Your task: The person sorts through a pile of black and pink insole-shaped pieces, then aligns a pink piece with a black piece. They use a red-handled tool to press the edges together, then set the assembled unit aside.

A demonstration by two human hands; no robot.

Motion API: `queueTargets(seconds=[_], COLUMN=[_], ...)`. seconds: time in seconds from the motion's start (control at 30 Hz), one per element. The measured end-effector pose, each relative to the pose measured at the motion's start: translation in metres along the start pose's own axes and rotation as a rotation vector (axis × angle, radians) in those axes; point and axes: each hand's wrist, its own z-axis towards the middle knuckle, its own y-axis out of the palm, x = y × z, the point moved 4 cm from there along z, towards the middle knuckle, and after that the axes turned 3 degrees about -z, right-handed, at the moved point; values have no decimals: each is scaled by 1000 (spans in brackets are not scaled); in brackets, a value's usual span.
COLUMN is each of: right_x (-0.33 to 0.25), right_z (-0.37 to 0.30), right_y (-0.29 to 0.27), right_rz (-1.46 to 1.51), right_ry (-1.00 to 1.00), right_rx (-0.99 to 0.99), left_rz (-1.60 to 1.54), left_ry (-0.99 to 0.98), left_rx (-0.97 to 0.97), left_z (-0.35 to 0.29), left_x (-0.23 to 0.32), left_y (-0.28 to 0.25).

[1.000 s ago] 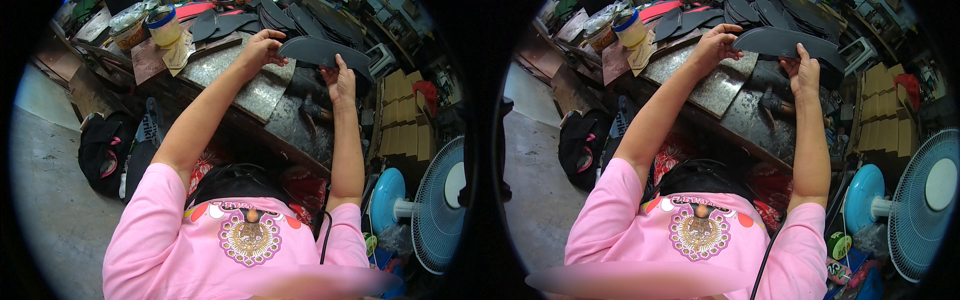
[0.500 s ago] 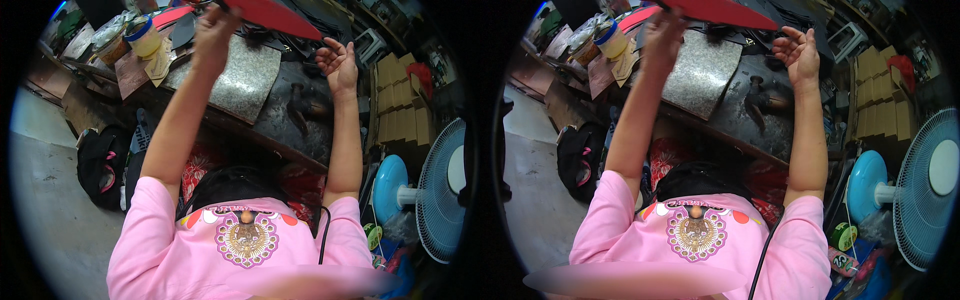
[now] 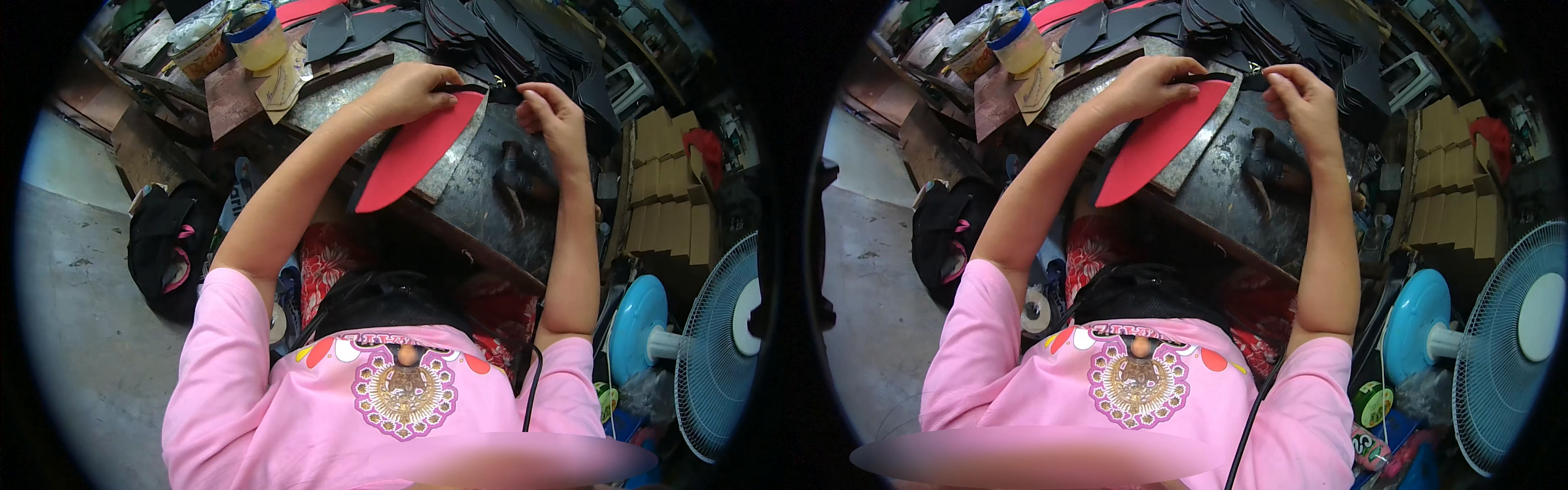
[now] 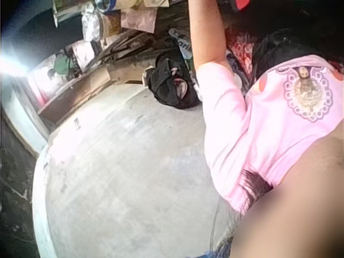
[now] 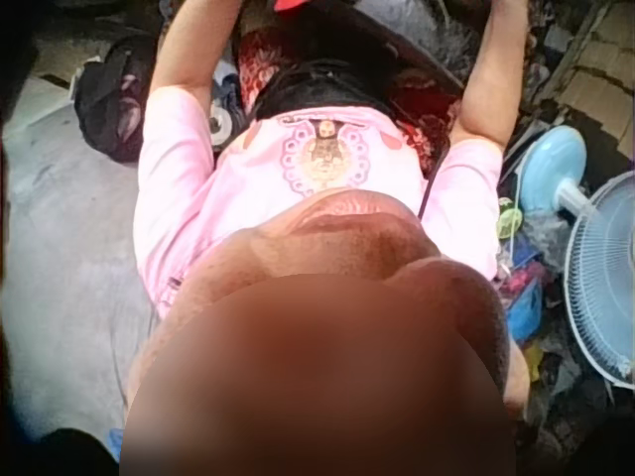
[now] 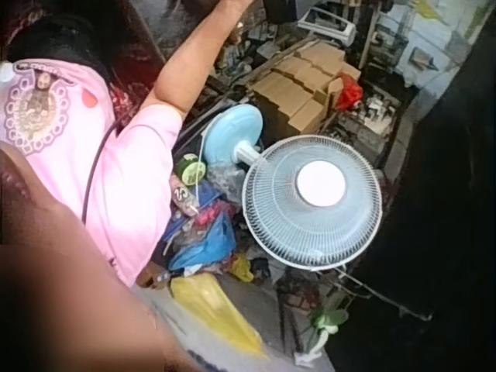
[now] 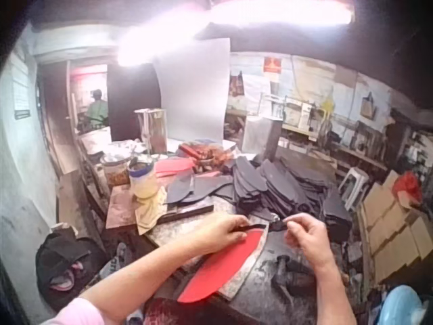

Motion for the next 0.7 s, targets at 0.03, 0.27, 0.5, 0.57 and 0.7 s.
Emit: queueTargets(seconds=[0.03, 0.27, 0.5, 0.57, 0.7], right_x=[4, 11, 5, 5, 3], right_z=[1, -7, -9, -8, -10], right_y=[7, 42, 52, 53, 52], right_rz=[-45, -788, -826, -819, -796], right_ry=[15, -148, -191, -184, -199], right_rx=[-21, -98, -124, -132, -97], left_rz=[44, 181, 267, 288, 285], left_ry=[74, 271, 235, 251, 314], left_rx=[-4, 49, 14, 87, 120], left_z=[0, -11, -31, -29, -24], left_x=[0, 11, 5, 8, 12], left_y=[6, 19, 3, 5, 13])
